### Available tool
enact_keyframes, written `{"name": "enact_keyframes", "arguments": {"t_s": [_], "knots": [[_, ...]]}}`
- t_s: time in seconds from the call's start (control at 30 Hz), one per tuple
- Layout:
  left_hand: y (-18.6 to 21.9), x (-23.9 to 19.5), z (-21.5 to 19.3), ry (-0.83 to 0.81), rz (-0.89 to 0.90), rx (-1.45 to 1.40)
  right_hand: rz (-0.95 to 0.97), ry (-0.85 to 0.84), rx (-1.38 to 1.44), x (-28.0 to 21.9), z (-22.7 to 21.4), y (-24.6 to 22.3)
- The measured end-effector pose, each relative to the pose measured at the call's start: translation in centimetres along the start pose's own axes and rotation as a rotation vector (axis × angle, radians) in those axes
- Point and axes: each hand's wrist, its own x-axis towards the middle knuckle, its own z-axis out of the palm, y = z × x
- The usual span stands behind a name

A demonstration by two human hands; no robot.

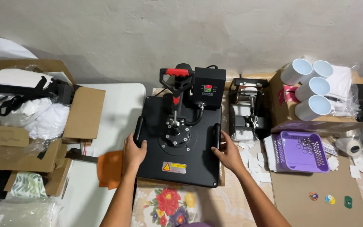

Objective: The person peels backing off small square stickers and places them onto a red mat. They then cover the stickers with a brown sheet and operate a heat press machine by pulling down the handle to press the items.

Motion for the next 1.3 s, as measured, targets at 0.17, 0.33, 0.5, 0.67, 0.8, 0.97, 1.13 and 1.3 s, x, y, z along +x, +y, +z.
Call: {"name": "enact_keyframes", "arguments": {"t_s": [0.17, 0.33, 0.5, 0.67, 0.8, 0.97, 1.13, 1.3], "knots": [[-1.0, -1.3, 1.5, 0.03, 0.017, 0.03, -0.153, 0.097, -0.292, 2.2, 1.0, 1.4], [-1.1, -3.4, 1.1, 0.014, 0.031, 0.007, -0.35, 0.23, -0.622, 6.4, 1.5, -2.9], [-1.1, -3.3, 0.8, -0.034, 0.08, 0.008, -0.434, 0.233, -0.962, 12.2, 2.3, -5.8], [-0.8, -3.6, -0.2, -0.073, 0.092, -0.005, -0.444, 0.255, -1.14, 15.0, 2.9, -5.3], [-0.7, -4.0, -0.5, -0.103, 0.075, -0.009, -0.422, 0.286, -1.207, 17.0, 3.9, -3.7], [-0.5, -3.7, -0.4, -0.119, 0.068, -0.025, -0.374, 0.258, -1.123, 14.8, 3.2, -5.0], [-0.5, -3.3, 0.6, -0.102, 0.048, -0.031, -0.304, 0.249, -0.838, 8.5, 2.8, -1.5], [-0.3, -4.1, 1.6, -0.06, 0.011, 0.03, -0.263, 0.297, -0.417, 2.8, 4.3, 1.2]]}}
